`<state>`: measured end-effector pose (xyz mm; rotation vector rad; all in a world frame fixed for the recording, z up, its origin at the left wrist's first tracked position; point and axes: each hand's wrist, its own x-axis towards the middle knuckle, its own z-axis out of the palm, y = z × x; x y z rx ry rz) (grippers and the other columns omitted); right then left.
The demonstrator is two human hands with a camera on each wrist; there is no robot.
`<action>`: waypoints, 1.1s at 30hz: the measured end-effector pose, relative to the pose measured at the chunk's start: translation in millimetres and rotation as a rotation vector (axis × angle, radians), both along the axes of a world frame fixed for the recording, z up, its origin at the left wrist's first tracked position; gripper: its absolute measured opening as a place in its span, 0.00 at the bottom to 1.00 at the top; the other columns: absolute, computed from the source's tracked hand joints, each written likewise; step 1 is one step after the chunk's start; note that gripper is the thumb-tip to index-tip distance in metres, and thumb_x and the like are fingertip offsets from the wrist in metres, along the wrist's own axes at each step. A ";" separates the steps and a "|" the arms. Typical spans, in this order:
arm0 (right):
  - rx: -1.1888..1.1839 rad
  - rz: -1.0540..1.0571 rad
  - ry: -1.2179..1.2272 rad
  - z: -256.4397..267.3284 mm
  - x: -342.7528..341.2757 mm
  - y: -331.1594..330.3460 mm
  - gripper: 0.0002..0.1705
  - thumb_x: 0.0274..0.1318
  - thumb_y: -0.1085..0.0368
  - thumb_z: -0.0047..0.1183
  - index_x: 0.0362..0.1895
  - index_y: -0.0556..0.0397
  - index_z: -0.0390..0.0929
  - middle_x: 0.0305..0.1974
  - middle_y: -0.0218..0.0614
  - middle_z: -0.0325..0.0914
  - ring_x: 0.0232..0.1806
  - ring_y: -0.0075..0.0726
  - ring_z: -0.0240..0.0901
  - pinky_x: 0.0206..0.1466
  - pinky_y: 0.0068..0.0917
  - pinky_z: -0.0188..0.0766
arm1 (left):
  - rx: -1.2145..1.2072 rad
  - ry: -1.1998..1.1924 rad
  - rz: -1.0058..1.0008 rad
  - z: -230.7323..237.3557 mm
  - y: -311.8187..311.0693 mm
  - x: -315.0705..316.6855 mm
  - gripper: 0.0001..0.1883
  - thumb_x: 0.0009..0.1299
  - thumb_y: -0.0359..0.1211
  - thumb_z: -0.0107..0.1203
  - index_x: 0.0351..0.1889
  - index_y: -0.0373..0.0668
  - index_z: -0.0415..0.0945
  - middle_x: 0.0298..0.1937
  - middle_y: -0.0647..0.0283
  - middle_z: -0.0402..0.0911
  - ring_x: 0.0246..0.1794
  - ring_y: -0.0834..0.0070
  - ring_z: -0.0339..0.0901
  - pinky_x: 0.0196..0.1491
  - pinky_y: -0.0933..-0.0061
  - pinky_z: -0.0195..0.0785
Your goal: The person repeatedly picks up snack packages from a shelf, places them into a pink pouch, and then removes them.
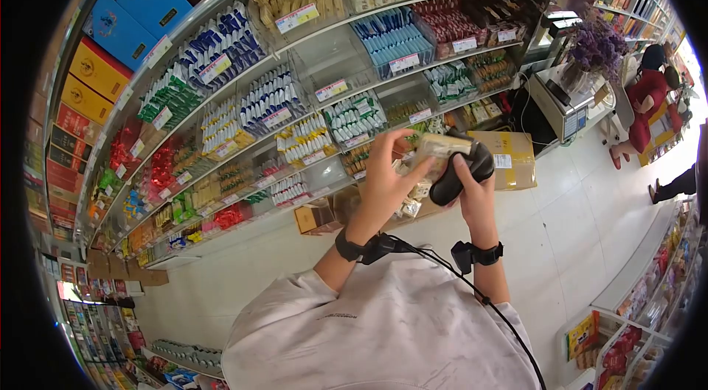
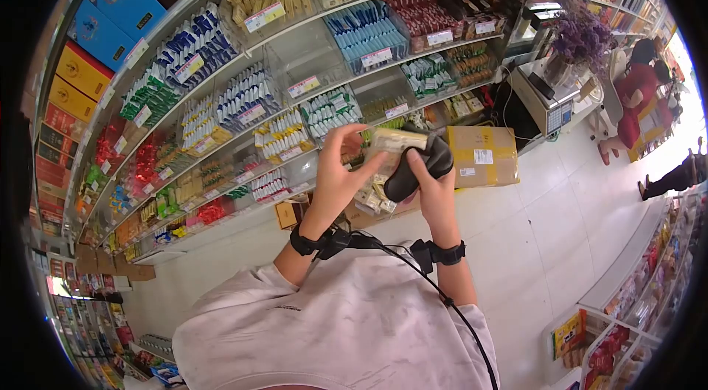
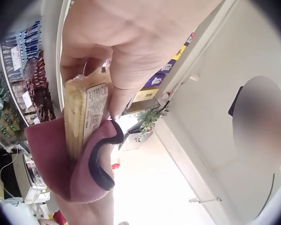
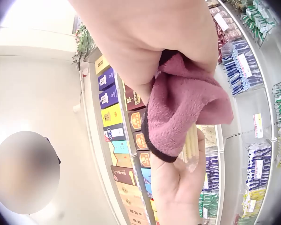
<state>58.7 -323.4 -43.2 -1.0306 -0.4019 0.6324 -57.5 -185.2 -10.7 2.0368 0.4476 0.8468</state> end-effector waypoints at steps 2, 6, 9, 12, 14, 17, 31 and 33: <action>-0.010 -0.099 -0.012 6.0 3.2 2.2 0.18 0.68 0.66 0.57 0.59 0.59 0.75 0.39 0.31 0.83 0.33 0.18 0.80 0.20 0.17 0.73 | 0.005 0.015 0.040 -0.4 -0.3 -6.4 0.31 0.66 0.32 0.70 0.65 0.39 0.69 0.53 0.60 0.77 0.55 0.73 0.77 0.55 0.70 0.73; -0.020 -0.280 -0.250 9.7 -4.5 15.4 0.19 0.68 0.66 0.58 0.60 0.61 0.75 0.46 0.32 0.82 0.44 0.20 0.77 0.46 0.20 0.76 | -0.169 -0.023 -0.157 8.7 -11.9 -6.9 0.34 0.72 0.34 0.64 0.74 0.40 0.62 0.67 0.54 0.69 0.68 0.68 0.69 0.68 0.64 0.68; -0.062 -0.185 -0.245 7.4 -13.3 17.9 0.21 0.68 0.68 0.58 0.62 0.62 0.75 0.50 0.32 0.81 0.49 0.21 0.74 0.54 0.21 0.71 | -0.137 -0.018 -0.149 -1.9 -6.8 -5.1 0.33 0.78 0.33 0.57 0.78 0.40 0.56 0.74 0.52 0.62 0.74 0.66 0.63 0.72 0.61 0.64; -0.042 -0.153 -0.377 14.7 -22.3 28.2 0.22 0.71 0.68 0.54 0.65 0.61 0.71 0.51 0.31 0.80 0.51 0.20 0.72 0.56 0.21 0.69 | -0.166 -0.047 -0.106 -7.5 4.0 -6.9 0.32 0.78 0.33 0.56 0.78 0.40 0.58 0.73 0.54 0.64 0.73 0.66 0.65 0.71 0.61 0.65; -0.020 -0.100 -0.388 23.3 -27.6 32.4 0.23 0.73 0.67 0.51 0.67 0.60 0.69 0.51 0.30 0.78 0.52 0.19 0.70 0.58 0.21 0.68 | -0.069 -0.074 -0.064 -3.9 9.7 -8.0 0.33 0.75 0.31 0.59 0.77 0.40 0.59 0.72 0.54 0.66 0.71 0.66 0.67 0.71 0.63 0.65; 0.016 0.143 -0.126 17.2 -25.4 30.5 0.24 0.76 0.67 0.45 0.71 0.58 0.65 0.57 0.34 0.74 0.57 0.26 0.69 0.64 0.25 0.65 | -0.016 -0.103 -0.034 2.1 20.1 -10.1 0.38 0.70 0.29 0.64 0.77 0.40 0.60 0.71 0.54 0.68 0.70 0.64 0.69 0.69 0.63 0.65; 0.296 0.300 0.300 14.2 -24.9 64.7 0.26 0.81 0.57 0.35 0.75 0.57 0.59 0.70 0.43 0.67 0.70 0.40 0.66 0.72 0.41 0.65 | 0.323 -0.021 0.163 18.5 38.8 -14.2 0.44 0.52 0.32 0.77 0.70 0.44 0.71 0.62 0.57 0.73 0.63 0.58 0.67 0.64 0.58 0.63; 0.257 0.280 0.254 17.9 -26.9 66.6 0.28 0.82 0.54 0.32 0.76 0.55 0.57 0.69 0.40 0.68 0.69 0.36 0.67 0.71 0.39 0.67 | 0.314 -0.015 0.160 20.2 41.1 -15.0 0.44 0.52 0.32 0.77 0.69 0.44 0.72 0.63 0.58 0.73 0.63 0.58 0.66 0.65 0.57 0.61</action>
